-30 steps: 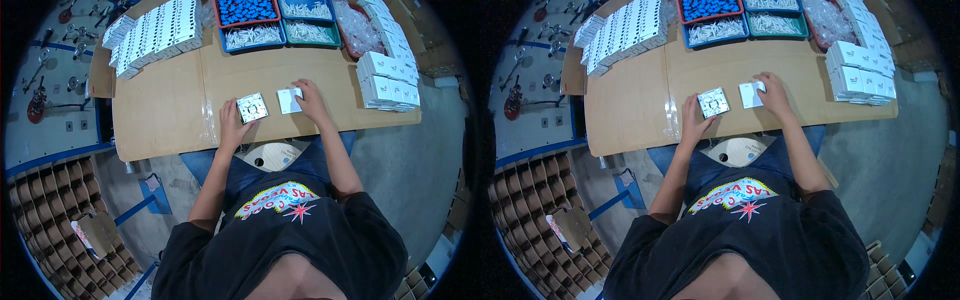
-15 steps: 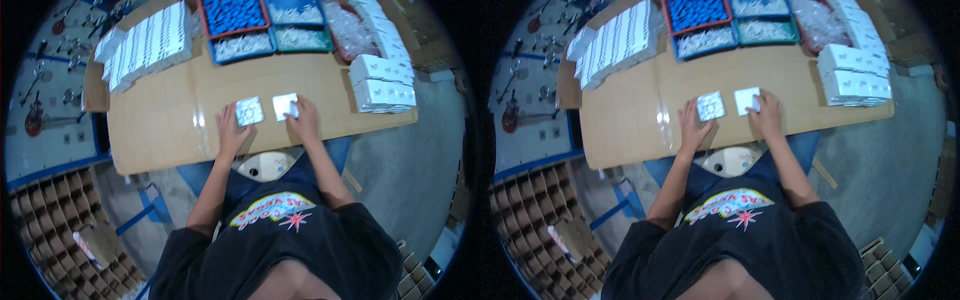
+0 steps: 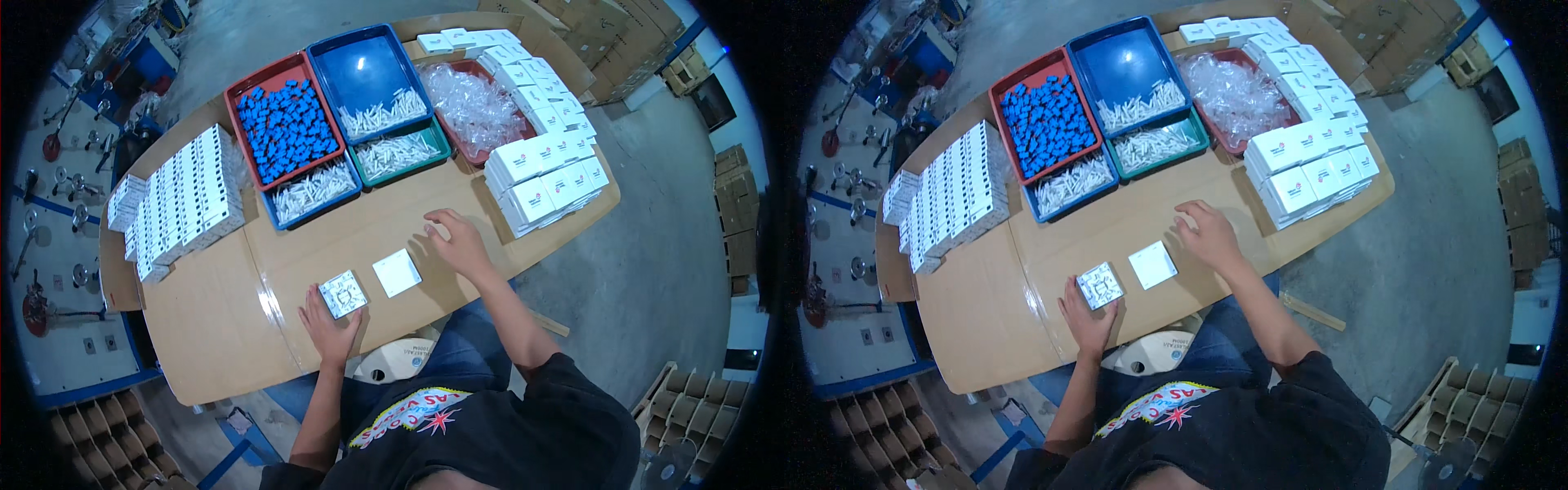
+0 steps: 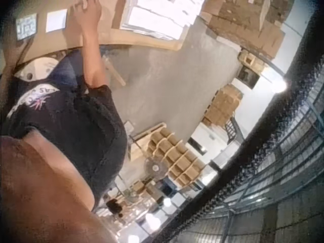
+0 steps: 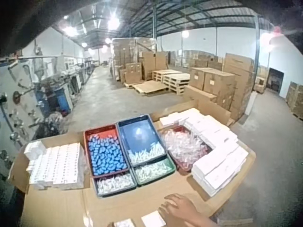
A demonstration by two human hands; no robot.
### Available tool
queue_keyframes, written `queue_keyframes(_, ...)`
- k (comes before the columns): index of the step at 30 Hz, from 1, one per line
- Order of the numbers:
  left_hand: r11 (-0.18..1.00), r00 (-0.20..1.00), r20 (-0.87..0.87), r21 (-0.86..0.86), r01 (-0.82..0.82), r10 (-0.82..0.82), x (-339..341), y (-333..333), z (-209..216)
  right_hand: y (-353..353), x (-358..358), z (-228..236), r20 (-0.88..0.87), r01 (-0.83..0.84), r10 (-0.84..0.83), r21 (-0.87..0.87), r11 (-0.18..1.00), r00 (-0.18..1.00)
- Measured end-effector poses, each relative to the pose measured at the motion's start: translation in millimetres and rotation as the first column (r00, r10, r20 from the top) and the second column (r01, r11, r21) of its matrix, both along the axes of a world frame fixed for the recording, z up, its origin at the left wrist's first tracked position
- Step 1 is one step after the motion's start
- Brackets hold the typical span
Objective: The person assembles small white cardboard boxes at a workbench. They place small plastic bags containing white and blue components into the boxes, fold the flaps to close them, and stack the finished units. The process is repeated for multiple boxes using components from trays on the table.
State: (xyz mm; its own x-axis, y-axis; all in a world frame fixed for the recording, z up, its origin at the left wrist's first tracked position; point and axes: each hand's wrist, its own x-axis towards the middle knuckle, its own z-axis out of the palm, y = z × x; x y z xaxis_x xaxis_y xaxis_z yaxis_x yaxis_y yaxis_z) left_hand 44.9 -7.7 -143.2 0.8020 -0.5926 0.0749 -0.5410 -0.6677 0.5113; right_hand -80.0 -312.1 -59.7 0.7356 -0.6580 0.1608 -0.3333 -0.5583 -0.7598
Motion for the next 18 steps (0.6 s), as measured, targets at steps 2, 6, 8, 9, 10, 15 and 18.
queue_keyframes(2,1.000,1.000,0.004,-0.004,-0.008,0.008,0,1,-1,-21,8,24,0.002,-0.012,0.012,-0.106,0.994,1.000)
queue_keyframes(6,1.000,0.999,0.047,0.013,-0.011,0.010,-1,-1,-4,-104,29,48,-0.022,0.010,-0.017,-0.297,0.955,1.000)
queue_keyframes(8,0.999,0.998,0.057,0.028,-0.023,0.021,-1,-2,-2,-165,49,54,-0.055,0.042,-0.066,-0.362,0.931,0.996)
queue_keyframes(9,0.999,0.998,0.061,0.039,-0.032,0.029,-2,-2,-1,-199,58,54,-0.084,0.048,-0.091,-0.414,0.909,0.992)
queue_keyframes(10,0.999,0.998,0.055,0.044,-0.023,0.020,-3,-2,-1,-239,60,54,-0.249,-0.007,-0.117,-0.445,0.896,0.961)
queue_keyframes(15,0.997,0.996,0.094,0.077,-0.001,-0.006,0,-3,-13,-352,87,44,-0.921,-0.280,0.033,-0.084,0.956,0.389)
queue_keyframes(18,0.994,0.996,0.089,0.101,-0.032,0.023,0,0,-10,-347,116,28,-0.968,-0.264,0.148,0.091,0.960,0.203)
